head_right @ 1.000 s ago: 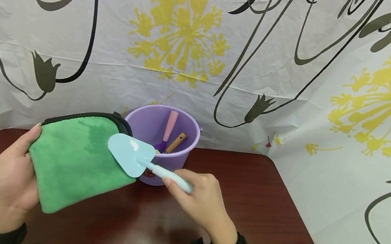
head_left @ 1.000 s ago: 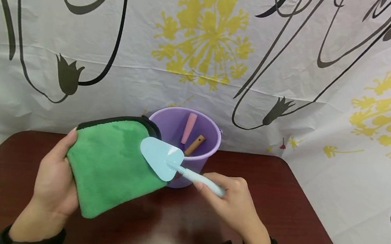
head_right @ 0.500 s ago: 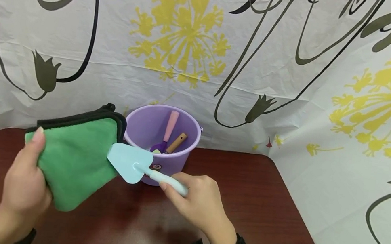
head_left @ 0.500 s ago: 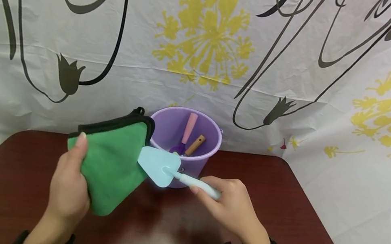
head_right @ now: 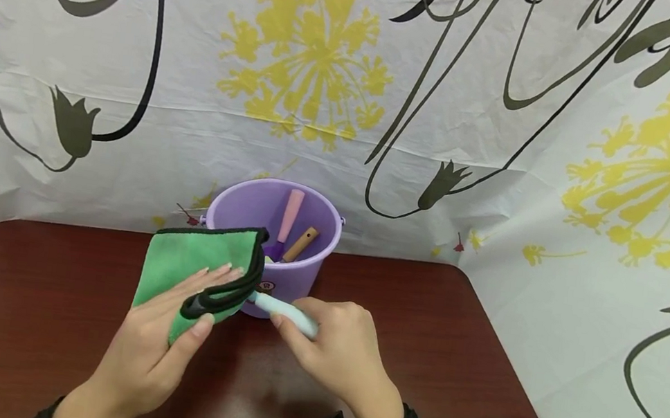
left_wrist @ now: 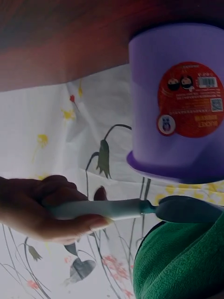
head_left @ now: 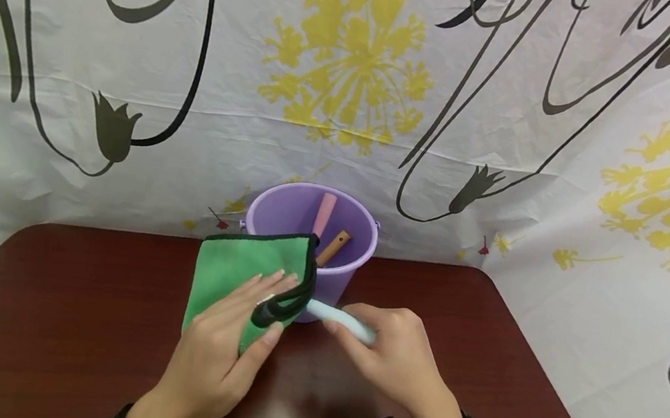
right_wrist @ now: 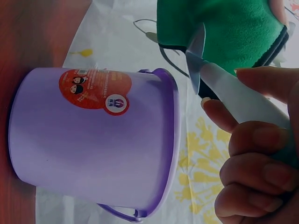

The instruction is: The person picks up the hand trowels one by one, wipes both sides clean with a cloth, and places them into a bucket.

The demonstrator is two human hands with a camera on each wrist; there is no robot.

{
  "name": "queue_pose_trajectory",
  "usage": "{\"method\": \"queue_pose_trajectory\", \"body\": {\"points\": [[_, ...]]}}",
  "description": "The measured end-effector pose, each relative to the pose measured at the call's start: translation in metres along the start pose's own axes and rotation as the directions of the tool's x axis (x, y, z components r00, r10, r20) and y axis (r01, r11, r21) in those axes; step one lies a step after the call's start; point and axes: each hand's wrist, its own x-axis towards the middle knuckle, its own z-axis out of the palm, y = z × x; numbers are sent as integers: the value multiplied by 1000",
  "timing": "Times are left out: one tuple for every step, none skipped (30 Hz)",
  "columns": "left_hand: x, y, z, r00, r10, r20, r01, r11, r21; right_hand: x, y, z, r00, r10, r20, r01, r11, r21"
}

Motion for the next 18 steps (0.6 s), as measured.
{"method": "queue_pose_trajectory", "body": {"points": [[-1, 0, 2, 1000, 12, 11, -12, 1000, 11, 0, 0, 1, 1000, -10, -5, 10, 1000, -6], [-2, 0, 3, 999, 27, 17, -27, 999, 17, 0, -1, 1, 1000, -20, -12, 19, 1000, -14], [-3, -1, 5, 999, 36, 26, -37, 999, 26, 0, -1, 2, 999, -30, -18, 30, 999, -22], [-3, -1, 6, 998, 41, 36, -43, 998, 36, 0, -2, 2, 999, -39, -22, 39, 999, -30], [-4, -1, 7, 998, 45, 45, -47, 998, 45, 1, -3, 3, 999, -48, -24, 47, 998, -37], [-5, -1, 8, 997, 49, 53, -52, 997, 57, 1, -3, 3, 998, -57, -26, 55, 997, -46], [-5, -2, 9, 997, 50, 61, -54, 996, 70, 1, -4, 4, 998, -61, -26, 60, 997, -52], [-5, -2, 10, 997, 47, 69, -52, 995, 81, 1, -4, 5, 998, -65, -27, 64, 996, -59], [-6, -2, 10, 996, 41, 78, -48, 995, 91, 1, -5, 5, 997, -67, -26, 66, 996, -64], [-6, -2, 11, 996, 37, 84, -46, 994, 100, 1, -5, 6, 997, -71, -27, 69, 995, -71], [-5, -2, 11, 995, 35, 88, -45, 993, 110, 1, -6, 7, 997, -76, -31, 74, 994, -75], [-5, -1, 11, 995, 34, 91, -45, 991, 124, 1, -6, 7, 996, -80, -35, 77, 994, -79], [-5, -1, 11, 995, 31, 95, -43, 990, 133, 1, -6, 7, 996, -83, -40, 80, 994, -80], [-4, -1, 11, 995, 28, 98, -41, 989, 139, 1, -6, 7, 995, -86, -47, 82, 994, -78], [-3, -1, 11, 995, 25, 101, -39, 988, 148, 2, -6, 7, 995, -88, -53, 84, 994, -72], [-3, -1, 11, 994, 19, 106, -36, 986, 161, 2, -6, 7, 994, -90, -59, 85, 994, -69], [-3, -1, 11, 993, 18, 114, -38, 984, 176, 2, -6, 7, 994, -90, -65, 85, 994, -67], [-3, -2, 11, 992, 21, 123, -45, 980, 194, 2, -6, 7, 994, -86, -70, 82, 995, -64]]}}
